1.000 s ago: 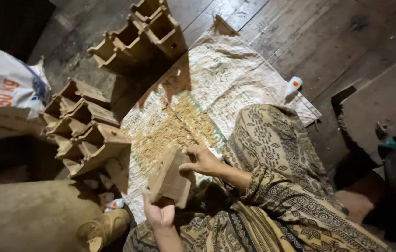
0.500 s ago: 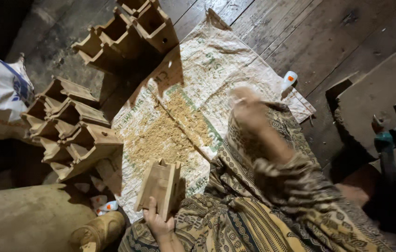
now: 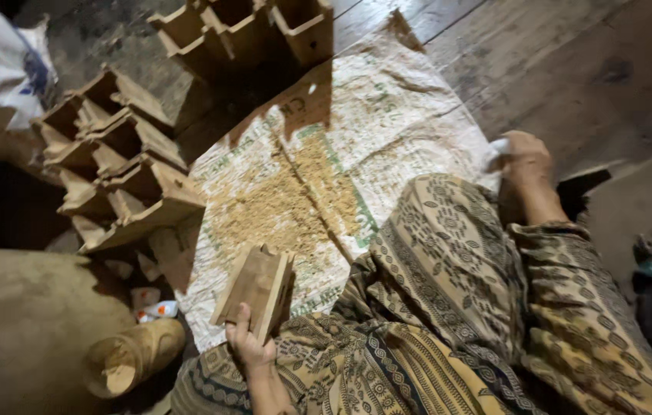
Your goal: The person assembles a small wooden box, applying adhesive from a small bottle to the edges of the wooden pieces and pressing them together to form the structure.
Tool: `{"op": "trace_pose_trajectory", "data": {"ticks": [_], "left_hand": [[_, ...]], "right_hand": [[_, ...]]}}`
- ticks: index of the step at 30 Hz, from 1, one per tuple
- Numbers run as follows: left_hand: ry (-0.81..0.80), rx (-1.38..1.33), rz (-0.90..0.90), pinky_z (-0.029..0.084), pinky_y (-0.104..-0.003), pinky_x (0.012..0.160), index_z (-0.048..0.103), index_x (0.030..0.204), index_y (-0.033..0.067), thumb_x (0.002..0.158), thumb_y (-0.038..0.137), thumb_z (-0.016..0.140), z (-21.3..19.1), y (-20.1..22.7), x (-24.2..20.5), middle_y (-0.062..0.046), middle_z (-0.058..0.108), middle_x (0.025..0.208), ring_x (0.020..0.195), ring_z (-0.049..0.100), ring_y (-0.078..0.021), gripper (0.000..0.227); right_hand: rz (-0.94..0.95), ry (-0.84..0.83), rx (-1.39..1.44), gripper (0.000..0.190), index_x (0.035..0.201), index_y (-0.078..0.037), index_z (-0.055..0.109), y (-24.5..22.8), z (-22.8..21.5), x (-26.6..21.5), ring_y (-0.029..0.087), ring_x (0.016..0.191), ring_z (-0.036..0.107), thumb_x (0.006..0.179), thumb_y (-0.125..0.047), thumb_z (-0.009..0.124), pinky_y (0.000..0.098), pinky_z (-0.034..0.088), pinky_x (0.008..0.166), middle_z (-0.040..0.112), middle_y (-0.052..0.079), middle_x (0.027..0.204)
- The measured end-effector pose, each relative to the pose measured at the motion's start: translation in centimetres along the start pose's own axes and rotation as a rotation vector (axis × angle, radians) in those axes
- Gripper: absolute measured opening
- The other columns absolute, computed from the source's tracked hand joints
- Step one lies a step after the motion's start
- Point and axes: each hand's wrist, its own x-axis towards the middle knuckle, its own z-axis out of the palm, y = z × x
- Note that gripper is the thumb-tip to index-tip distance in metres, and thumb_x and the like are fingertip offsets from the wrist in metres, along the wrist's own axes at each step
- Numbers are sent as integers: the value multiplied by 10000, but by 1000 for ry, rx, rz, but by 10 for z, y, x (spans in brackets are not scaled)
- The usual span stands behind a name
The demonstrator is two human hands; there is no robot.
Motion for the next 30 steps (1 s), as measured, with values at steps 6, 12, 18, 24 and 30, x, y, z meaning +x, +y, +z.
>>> {"op": "trace_pose_trajectory", "data": {"ticks": [6,12,18,24,30], "left_hand": [[75,0,-17,584,-595,697,594,1150,71,800,234,756,14,9,1,-181,690,1106,951,680,-379,419],[121,-63,69,597,-496,527,365,698,175,768,143,832,0,7,17,-53,556,791,759,647,-261,473],[155,101,74,365,-311,386,386,767,156,790,209,841,11,46,19,9,500,712,497,423,-147,459],[56,-33,-93,644,-600,768,333,1041,125,672,108,817,19,52,30,-141,533,1097,923,637,-392,609],[46,130,-52,602,-367,647,641,919,81,672,153,885,45,68,1,-90,652,764,670,671,-200,355]], "right_hand": [[468,215,296,351,1297,-107,562,-6,-11,-3,577,936,603,974,-220,639,579,441,842,667,366,1051],[381,167,312,393,1341,-97,554,-11,-18,-2,556,1020,581,984,-175,699,556,423,869,687,309,1154],[689,204,252,781,1442,-54,481,-10,-17,-15,277,1014,718,841,-304,912,411,536,809,721,133,1219],[-20,210,602,392,1430,134,548,-212,-132,2,362,1044,668,1083,133,731,383,567,853,673,297,1220],[-445,-158,554,350,1181,-194,752,-369,-40,17,365,1056,641,840,-173,830,460,528,956,700,110,1063]]}}
